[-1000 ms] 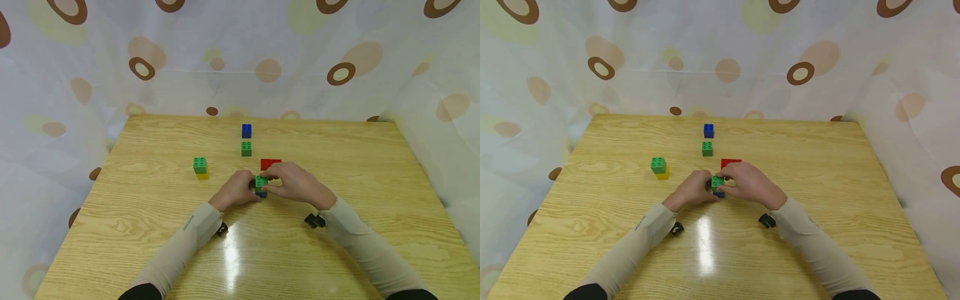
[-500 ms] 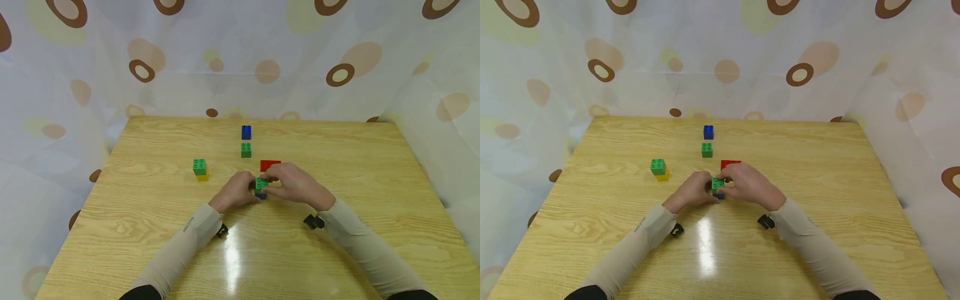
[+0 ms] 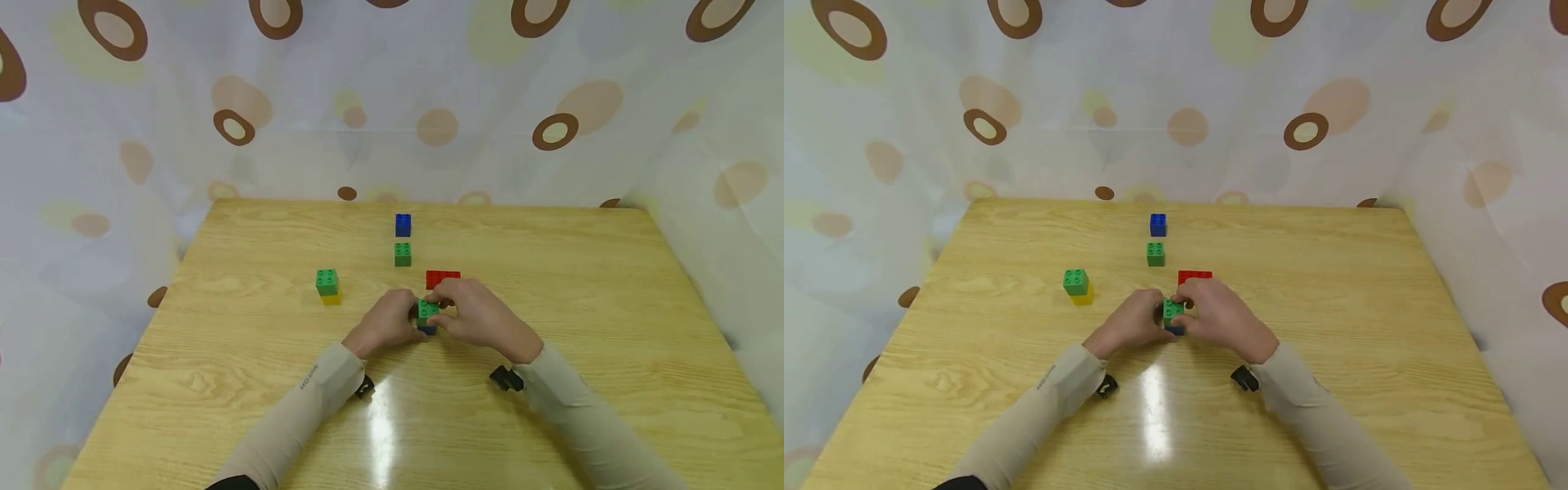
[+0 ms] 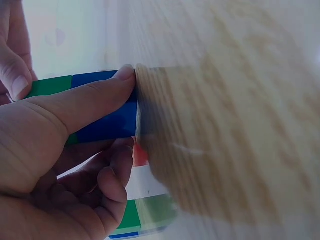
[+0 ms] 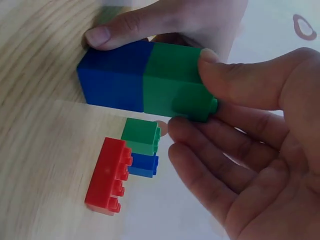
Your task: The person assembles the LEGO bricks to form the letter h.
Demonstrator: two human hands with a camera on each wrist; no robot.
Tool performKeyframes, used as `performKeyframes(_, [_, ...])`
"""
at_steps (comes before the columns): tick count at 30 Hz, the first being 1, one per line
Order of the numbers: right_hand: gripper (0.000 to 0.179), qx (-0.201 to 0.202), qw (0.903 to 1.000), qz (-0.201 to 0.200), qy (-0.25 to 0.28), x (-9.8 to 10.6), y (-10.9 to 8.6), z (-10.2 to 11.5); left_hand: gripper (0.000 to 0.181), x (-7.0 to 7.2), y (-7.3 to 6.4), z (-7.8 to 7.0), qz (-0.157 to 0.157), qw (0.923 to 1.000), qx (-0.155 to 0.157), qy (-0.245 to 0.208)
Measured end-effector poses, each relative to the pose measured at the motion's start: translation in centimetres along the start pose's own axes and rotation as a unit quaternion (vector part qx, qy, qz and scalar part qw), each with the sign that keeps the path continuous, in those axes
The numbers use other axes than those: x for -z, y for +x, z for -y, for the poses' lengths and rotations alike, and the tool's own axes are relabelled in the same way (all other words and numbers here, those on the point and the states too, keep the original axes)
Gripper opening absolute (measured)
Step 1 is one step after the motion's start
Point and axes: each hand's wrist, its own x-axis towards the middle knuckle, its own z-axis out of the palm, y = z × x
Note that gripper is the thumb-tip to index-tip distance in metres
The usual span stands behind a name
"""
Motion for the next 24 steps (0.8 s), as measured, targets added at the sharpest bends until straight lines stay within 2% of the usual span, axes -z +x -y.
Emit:
performKeyframes(4, [0.03, -0.001, 0.9999, 0.01, -0.002, 0.1, 0.1, 0.2, 0.026, -0.1, -0.2, 0.1, 0.004, 1.0, 0.001, 0.0])
performKeyframes(11, [0.03, 0.016, 0.9997, 0.02, -0.006, 0.4, 0.3, -0.1, 0.031, -0.1, -0.2, 0.2, 0.009, 0.9994, -0.009, 0.031])
performKeyframes(14, [0.029, 0.023, 0.9991, 0.028, -0.019, 0.5, 0.3, -0.2, 0.033, -0.1, -0.3, 0.1, 0.013, 0.9995, -0.003, 0.029])
performKeyframes(18, [0.028, 0.029, 0.9984, 0.038, -0.03, 0.6, 0.2, -0.1, 0.024, 0.2, -0.6, -0.1, 0.018, 0.9994, 0.0, 0.029])
performKeyframes(24, [0.028, 0.021, 0.9981, 0.043, -0.039, 0.7, 0.2, 0.0, 0.023, 0.7, -1.6, -0.4, 0.015, 0.9978, -0.007, 0.064])
